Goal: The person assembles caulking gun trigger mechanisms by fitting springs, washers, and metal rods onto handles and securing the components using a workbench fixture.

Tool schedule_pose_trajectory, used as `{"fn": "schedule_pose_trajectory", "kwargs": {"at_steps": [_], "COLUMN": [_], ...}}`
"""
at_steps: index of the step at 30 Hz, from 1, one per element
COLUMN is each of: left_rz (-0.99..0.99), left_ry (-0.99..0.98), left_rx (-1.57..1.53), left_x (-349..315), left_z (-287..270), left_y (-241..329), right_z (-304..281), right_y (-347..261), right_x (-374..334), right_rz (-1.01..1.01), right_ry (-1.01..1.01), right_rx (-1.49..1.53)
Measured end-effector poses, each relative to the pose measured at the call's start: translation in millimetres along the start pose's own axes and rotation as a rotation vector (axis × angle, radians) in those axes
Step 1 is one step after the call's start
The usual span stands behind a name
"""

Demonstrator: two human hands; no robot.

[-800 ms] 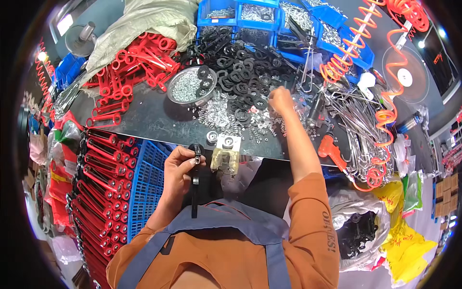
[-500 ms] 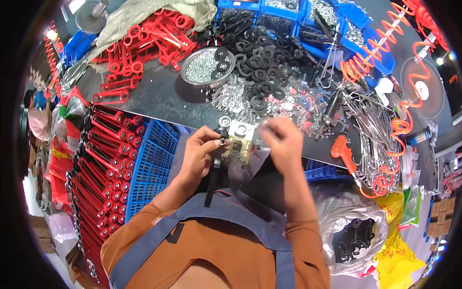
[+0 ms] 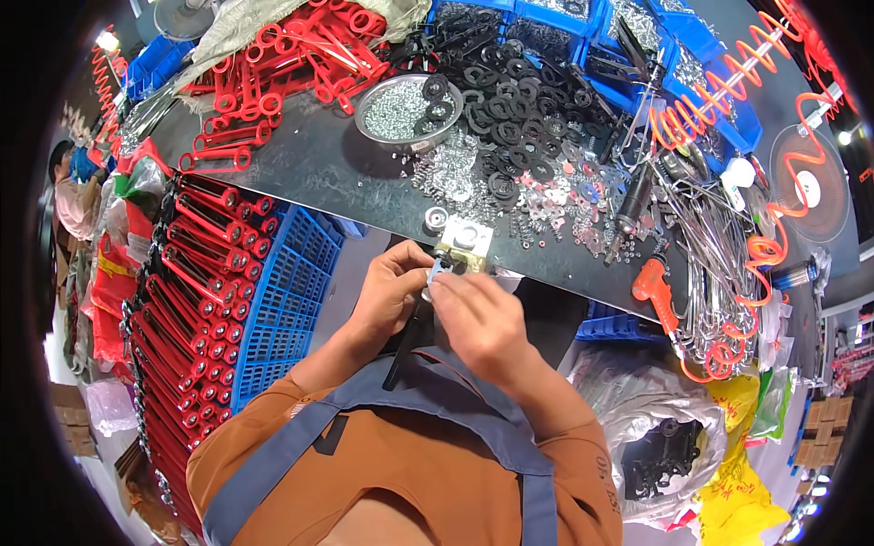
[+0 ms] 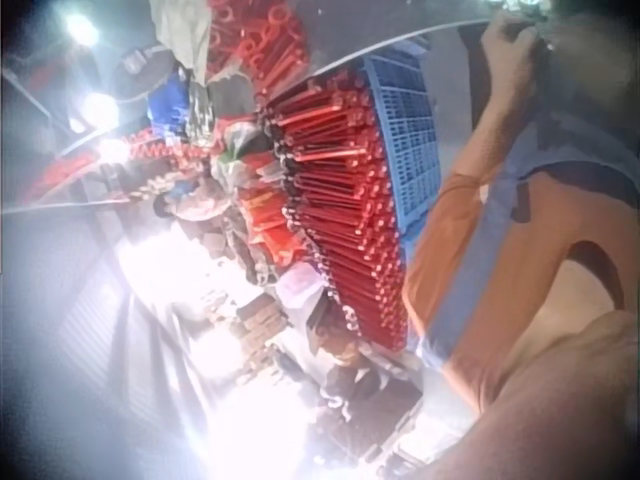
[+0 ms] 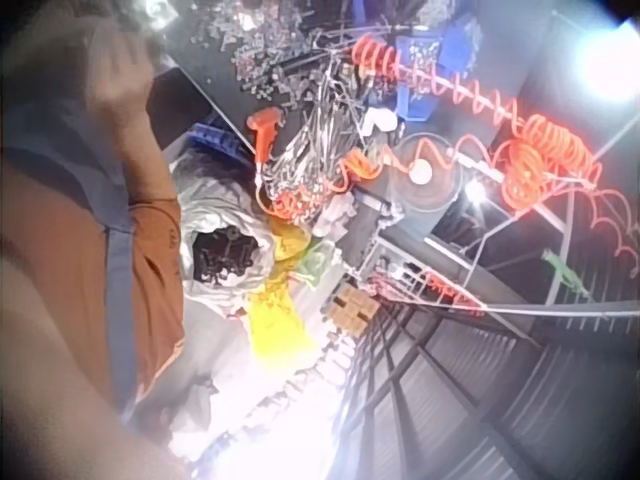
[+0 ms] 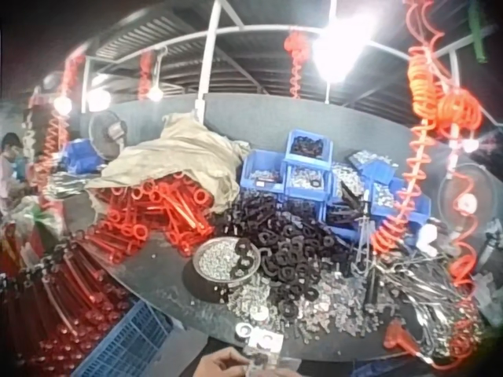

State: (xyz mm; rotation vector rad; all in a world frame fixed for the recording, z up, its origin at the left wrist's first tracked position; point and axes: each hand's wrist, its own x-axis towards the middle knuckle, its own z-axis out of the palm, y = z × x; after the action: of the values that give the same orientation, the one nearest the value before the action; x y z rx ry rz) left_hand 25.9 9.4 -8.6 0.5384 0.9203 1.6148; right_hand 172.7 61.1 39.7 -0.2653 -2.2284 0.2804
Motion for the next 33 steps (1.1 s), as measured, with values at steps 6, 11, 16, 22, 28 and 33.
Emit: {"fn": "schedule_pose_trajectory", "kwargs": {"at_steps": [6, 11, 16, 22, 28, 33], "left_rz": [-0.016, 0.066, -0.002, 0.016, -0.105, -0.062], "left_ry": [-0.112, -0.226, -0.166, -0.16, -0.265, -0.193], "left_rx": [-0.013, 0.06, 0.142, 0.07, 0.007, 0.046], "left_x": [4, -4, 1, 19, 13, 8], "left_z": [-2, 5, -15, -1, 38, 6], "left_y": [-8, -7, 20, 20, 3, 12], "right_z": [18, 17, -49, -235, -253, -249], "right_y": [10, 18, 85, 212, 219, 152], "right_x": [-29, -39, -70, -193, -208, -284], "right_rz": [-0.195, -0.142, 0.119, 1.556, 1.57, 1.418], "right_ry": [0.083, 0.082, 0.143, 0.024, -0.129, 0.345], "right_rx": [-0.311, -0.256, -0.316, -1.001, -0.981, -0.072]}}
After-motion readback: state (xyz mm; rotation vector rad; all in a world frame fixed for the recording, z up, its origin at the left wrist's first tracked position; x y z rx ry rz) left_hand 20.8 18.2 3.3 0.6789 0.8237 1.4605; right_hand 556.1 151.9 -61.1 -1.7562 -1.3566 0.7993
